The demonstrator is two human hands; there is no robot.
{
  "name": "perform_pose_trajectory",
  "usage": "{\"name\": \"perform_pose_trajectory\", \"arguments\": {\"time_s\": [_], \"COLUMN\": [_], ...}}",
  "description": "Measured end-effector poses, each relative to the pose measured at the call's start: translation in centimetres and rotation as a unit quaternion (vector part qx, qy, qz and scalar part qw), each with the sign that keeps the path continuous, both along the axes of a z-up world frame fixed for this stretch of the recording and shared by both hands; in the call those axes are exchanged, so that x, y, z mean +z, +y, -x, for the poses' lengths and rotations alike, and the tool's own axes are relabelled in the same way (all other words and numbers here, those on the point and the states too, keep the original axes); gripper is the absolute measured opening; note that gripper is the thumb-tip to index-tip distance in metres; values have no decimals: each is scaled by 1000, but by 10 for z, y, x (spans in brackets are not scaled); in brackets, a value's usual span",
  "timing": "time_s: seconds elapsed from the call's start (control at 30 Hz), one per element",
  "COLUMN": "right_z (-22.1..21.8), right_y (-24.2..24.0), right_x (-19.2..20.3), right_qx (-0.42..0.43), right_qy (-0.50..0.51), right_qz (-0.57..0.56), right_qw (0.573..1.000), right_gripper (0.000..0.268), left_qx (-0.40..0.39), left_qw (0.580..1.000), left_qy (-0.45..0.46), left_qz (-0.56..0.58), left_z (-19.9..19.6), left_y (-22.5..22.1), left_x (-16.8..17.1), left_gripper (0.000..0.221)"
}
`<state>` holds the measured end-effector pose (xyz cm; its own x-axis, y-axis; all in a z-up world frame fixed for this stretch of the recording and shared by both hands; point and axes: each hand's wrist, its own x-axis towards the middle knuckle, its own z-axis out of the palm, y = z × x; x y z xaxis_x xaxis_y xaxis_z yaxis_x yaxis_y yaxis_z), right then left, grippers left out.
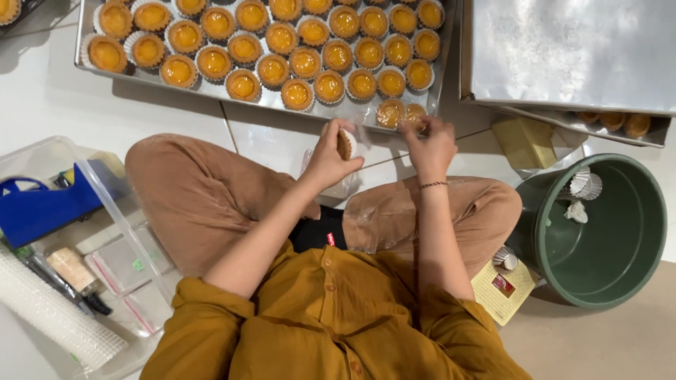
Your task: The person sits on the floor and individually places small egg tarts into clear plastic bags. They seal each bag and place the packaged tarts onto a metal tray. The person occasionally reaches into a plastic bin to retrieve more bags.
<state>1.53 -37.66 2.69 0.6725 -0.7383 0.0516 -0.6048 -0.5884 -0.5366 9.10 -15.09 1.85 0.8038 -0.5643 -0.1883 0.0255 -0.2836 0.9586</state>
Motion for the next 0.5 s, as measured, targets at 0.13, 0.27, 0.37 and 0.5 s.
{"name": "perform_pose_trajectory", "arguments": {"time_s": [0.13,0.27,0.37,0.5], "right_z": [-4,4,5,5], "right_y": [-39,-52,-58,-49], "right_x": [-49,-28,-37,-38], "right_qx": [8,-6,-38,-28], "right_qy": [-27,-107,-93,-117], "right_qz": [29,-31,-137,-197], "right_qw": [999,994,985,973], "right_gripper": [16,13,13,10], "left_qx": [16,-56,-118,-152], "left_qw": [999,995,973,934], "left_qy": [26,-76,-195,-280], "left_qz": [11,36,-39,-162], "left_z": [-16,-27,-39,-48], "left_y": [-48,-80,-96,-110], "left_x": [-22,-2,12,-6], "left_gripper": [69,62,56,63]}}
